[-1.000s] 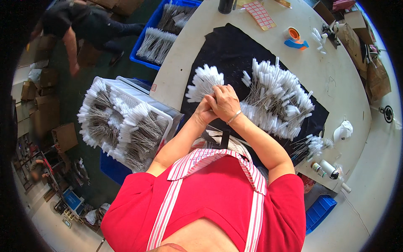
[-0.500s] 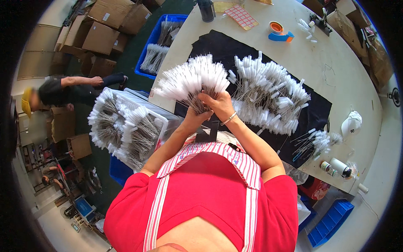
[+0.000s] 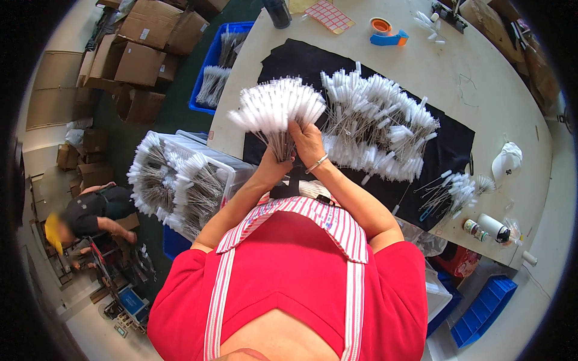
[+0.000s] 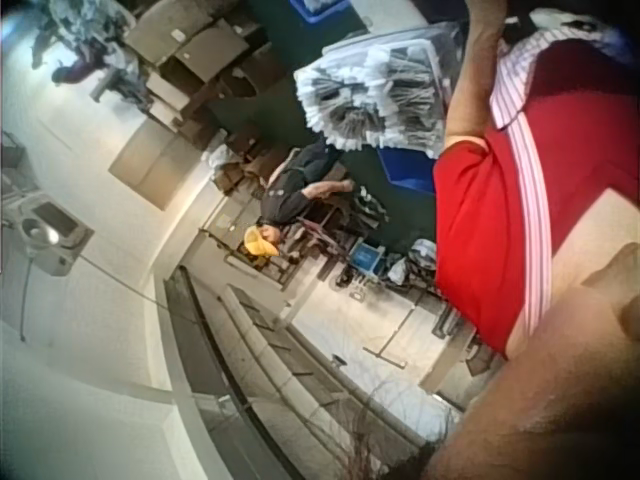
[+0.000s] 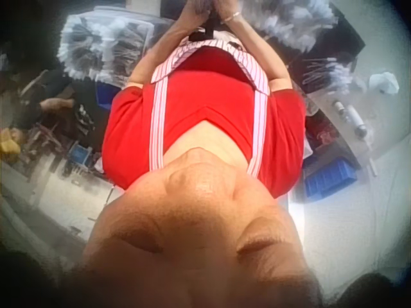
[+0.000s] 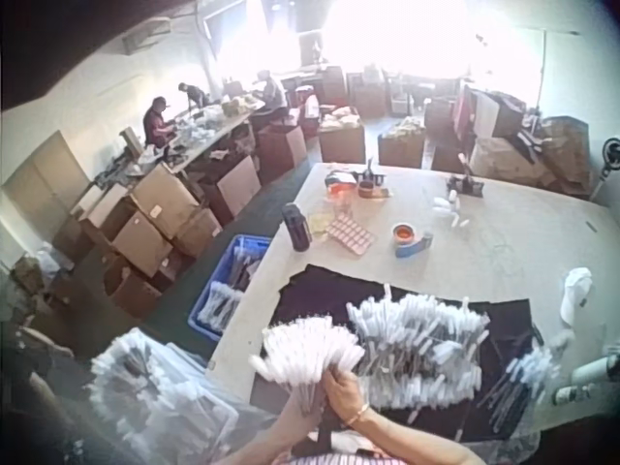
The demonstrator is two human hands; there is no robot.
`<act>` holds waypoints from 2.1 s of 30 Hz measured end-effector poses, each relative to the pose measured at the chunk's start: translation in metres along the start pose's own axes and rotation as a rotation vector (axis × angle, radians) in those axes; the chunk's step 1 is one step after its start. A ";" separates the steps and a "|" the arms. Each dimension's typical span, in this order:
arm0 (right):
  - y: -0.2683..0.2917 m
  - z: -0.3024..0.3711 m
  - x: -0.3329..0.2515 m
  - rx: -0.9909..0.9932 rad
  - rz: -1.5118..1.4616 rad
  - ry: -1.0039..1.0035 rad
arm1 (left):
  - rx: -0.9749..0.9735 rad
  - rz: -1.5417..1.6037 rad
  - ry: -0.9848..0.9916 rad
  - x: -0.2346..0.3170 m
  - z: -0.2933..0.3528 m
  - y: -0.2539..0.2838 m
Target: The person sorts and bundles white plastic brush-like parts by hand at a manufacturing workbench.
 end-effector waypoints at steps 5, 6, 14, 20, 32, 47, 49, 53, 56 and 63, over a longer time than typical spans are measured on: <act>0.009 -0.001 0.010 -0.041 -0.055 -0.013 | 0.089 -0.192 0.062 0.014 0.004 -0.009; 0.012 -0.002 0.014 -0.055 -0.089 -0.079 | 0.114 -0.241 0.063 0.016 0.005 -0.010; -0.014 0.021 -0.031 -0.236 -0.261 0.221 | 0.291 -0.529 -0.004 0.030 -0.003 -0.010; -0.012 -0.003 -0.016 0.056 -0.260 -0.050 | 0.205 -0.847 -0.238 0.041 -0.003 -0.014; -0.005 -0.020 -0.030 -0.383 -0.357 0.035 | -0.102 0.270 0.313 0.046 -0.013 0.004; 0.019 -0.033 -0.014 0.012 -0.358 0.030 | 0.105 0.429 0.277 0.046 -0.016 0.003; 0.018 -0.031 -0.020 -0.029 -0.385 0.004 | 0.099 0.430 0.275 0.046 -0.015 0.001; 0.006 -0.023 -0.035 -0.182 -0.681 -0.180 | 0.112 0.460 0.307 0.047 -0.016 0.001; 0.011 -0.026 -0.027 -0.168 -0.590 -0.129 | 0.112 0.509 0.335 0.045 -0.014 0.005; 0.022 -0.039 -0.004 -0.067 -0.104 -0.131 | 0.101 0.457 0.337 0.046 -0.007 -0.004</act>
Point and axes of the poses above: each hand's wrist, its own z-axis away from the middle knuckle, its own y-axis out of the back of the hand, x = y × z, the point moved 3 cm from there along -z, towards the middle knuckle, and after that the axes turned 4 degrees about -y, right-handed, at the moved point
